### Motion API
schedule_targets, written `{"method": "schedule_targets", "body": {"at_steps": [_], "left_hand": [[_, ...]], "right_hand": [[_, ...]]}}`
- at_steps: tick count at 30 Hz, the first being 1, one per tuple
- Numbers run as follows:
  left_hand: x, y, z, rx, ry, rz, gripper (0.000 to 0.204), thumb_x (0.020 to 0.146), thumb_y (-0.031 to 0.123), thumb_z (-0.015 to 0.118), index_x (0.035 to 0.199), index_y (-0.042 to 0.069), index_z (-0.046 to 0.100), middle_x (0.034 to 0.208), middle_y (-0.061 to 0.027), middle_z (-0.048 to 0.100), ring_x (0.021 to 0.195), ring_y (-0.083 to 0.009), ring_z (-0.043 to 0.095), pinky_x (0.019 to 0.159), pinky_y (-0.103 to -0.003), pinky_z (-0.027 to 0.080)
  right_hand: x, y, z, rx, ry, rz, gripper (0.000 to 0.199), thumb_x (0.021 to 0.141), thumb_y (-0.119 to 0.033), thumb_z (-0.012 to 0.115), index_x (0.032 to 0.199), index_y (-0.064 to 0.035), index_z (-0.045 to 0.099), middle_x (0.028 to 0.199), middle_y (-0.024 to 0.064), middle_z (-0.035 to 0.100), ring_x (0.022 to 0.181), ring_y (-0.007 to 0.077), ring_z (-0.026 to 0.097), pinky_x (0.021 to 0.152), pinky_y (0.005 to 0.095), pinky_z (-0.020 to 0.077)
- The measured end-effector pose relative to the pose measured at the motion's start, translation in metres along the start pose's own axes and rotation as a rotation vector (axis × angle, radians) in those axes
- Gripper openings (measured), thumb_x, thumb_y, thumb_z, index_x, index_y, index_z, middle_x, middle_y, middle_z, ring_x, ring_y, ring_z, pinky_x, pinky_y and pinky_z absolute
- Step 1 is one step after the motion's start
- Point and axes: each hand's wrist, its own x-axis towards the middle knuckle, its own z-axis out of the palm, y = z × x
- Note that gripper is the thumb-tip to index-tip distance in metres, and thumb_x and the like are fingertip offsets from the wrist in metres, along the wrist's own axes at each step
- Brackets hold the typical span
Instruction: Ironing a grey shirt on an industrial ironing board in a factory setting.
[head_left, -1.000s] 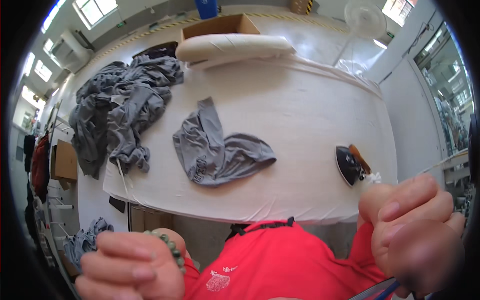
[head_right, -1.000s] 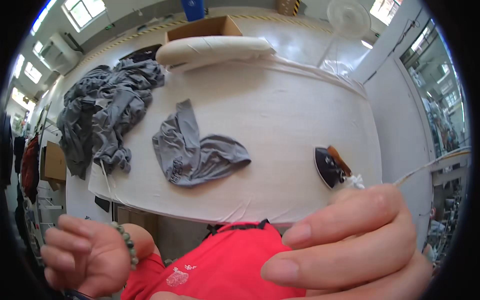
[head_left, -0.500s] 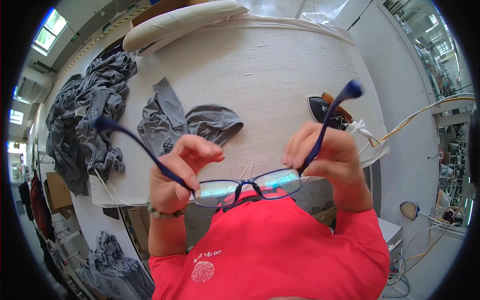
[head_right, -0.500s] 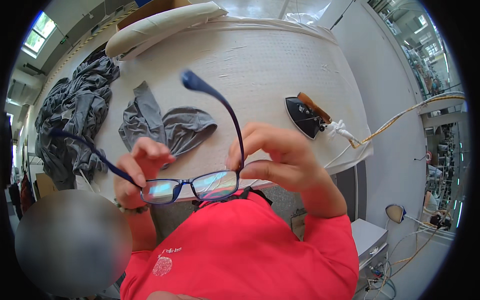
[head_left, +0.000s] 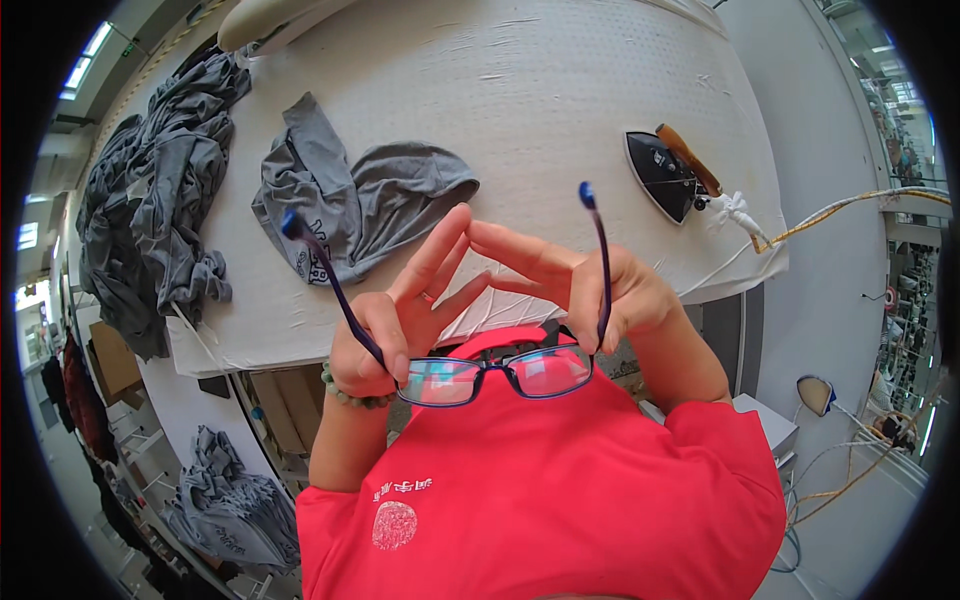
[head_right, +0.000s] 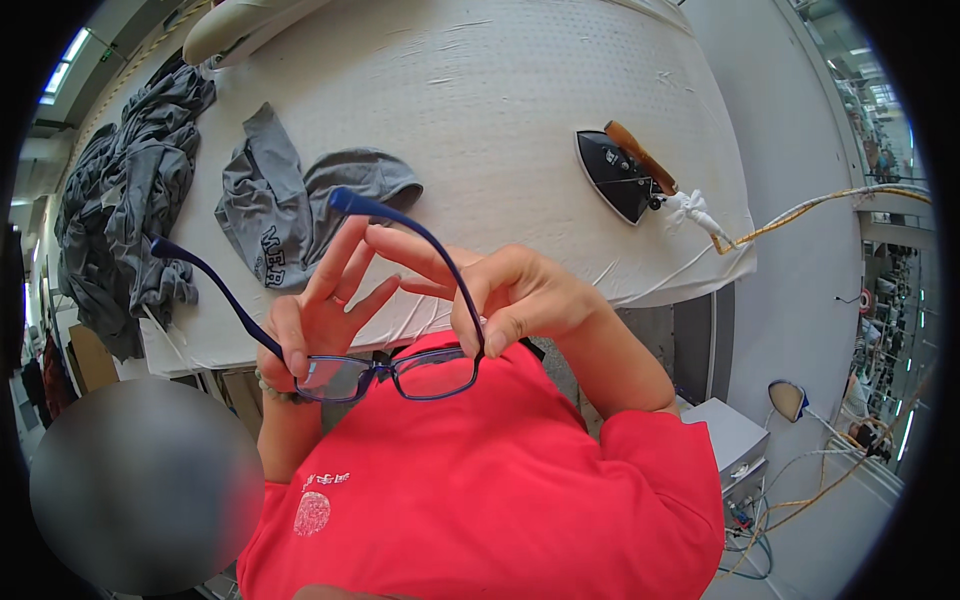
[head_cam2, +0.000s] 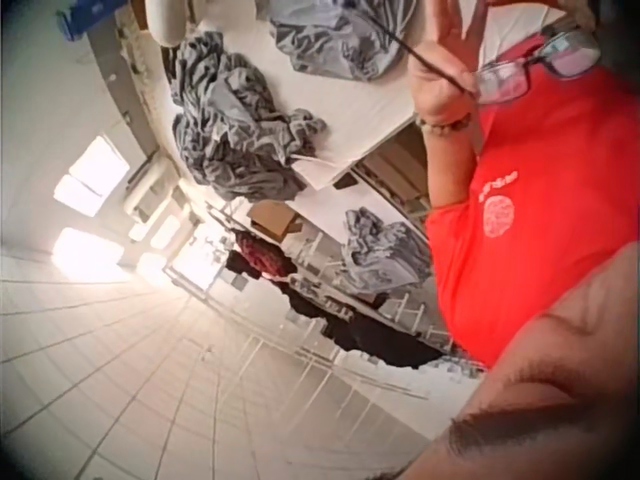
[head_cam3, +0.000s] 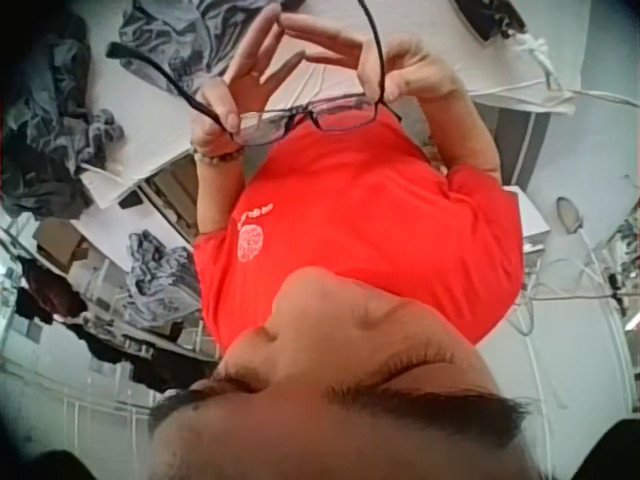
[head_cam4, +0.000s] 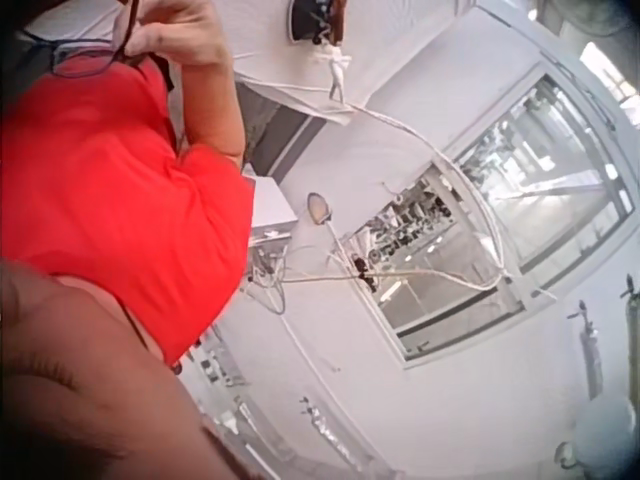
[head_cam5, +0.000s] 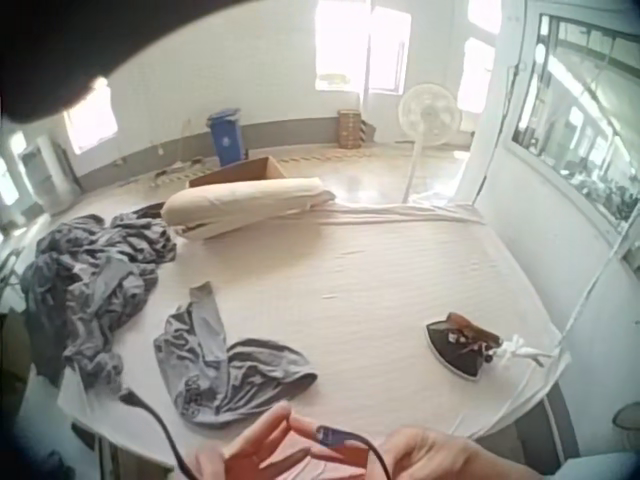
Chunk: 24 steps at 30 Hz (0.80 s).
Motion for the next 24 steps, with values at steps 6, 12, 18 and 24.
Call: {"method": "schedule_targets", "body": {"at_steps": [6, 12, 18, 24], "left_hand": [[-0.003, 0.01, -0.005, 0.031, -0.007, -0.041, 0.027, 0.088, 0.036, 0.088, 0.081, 0.011, 0.079, 0.174, -0.0308, -0.001, 0.164, -0.0414, -0.006, 0.127, -0.065, 0.013], [-0.003, 0.011, -0.01, 0.052, -0.008, -0.016, 0.027, 0.088, 0.035, 0.087, 0.081, 0.011, 0.079, 0.174, -0.0307, -0.001, 0.164, -0.0416, -0.006, 0.127, -0.066, 0.014], [-0.002, 0.011, -0.009, 0.049, 0.002, 0.007, 0.028, 0.088, 0.035, 0.087, 0.079, 0.01, 0.078, 0.175, -0.0302, 0.0, 0.164, -0.0408, -0.006, 0.127, -0.066, 0.014], [-0.005, 0.018, -0.015, 0.246, 0.097, 0.094, 0.032, 0.091, 0.039, 0.084, 0.086, 0.008, 0.076, 0.169, -0.0321, 0.021, 0.158, -0.0453, 0.02, 0.123, -0.065, 0.027]], "right_hand": [[0.007, -0.007, 0.0, -0.051, -0.026, 0.068, 0.019, 0.081, -0.022, 0.089, 0.082, -0.0049, 0.08, 0.166, 0.044, 0.016, 0.163, 0.048, 0.002, 0.126, 0.0668, 0.0125], [0.014, -0.008, 0.002, -0.009, -0.01, 0.06, 0.019, 0.082, -0.022, 0.089, 0.082, -0.0055, 0.079, 0.165, 0.0442, 0.018, 0.161, 0.0508, 0.006, 0.125, 0.0673, 0.0142], [0.022, -0.005, -0.002, -0.006, -0.043, 0.011, 0.019, 0.083, -0.023, 0.088, 0.084, -0.0069, 0.079, 0.165, 0.0433, 0.022, 0.161, 0.0518, 0.006, 0.125, 0.0672, 0.0159], [0.024, -0.012, 0.001, -0.184, 0.055, -0.113, 0.018, 0.088, -0.023, 0.085, 0.088, -0.0077, 0.077, 0.159, 0.0409, 0.035, 0.155, 0.051, 0.028, 0.122, 0.0652, 0.0278]]}}
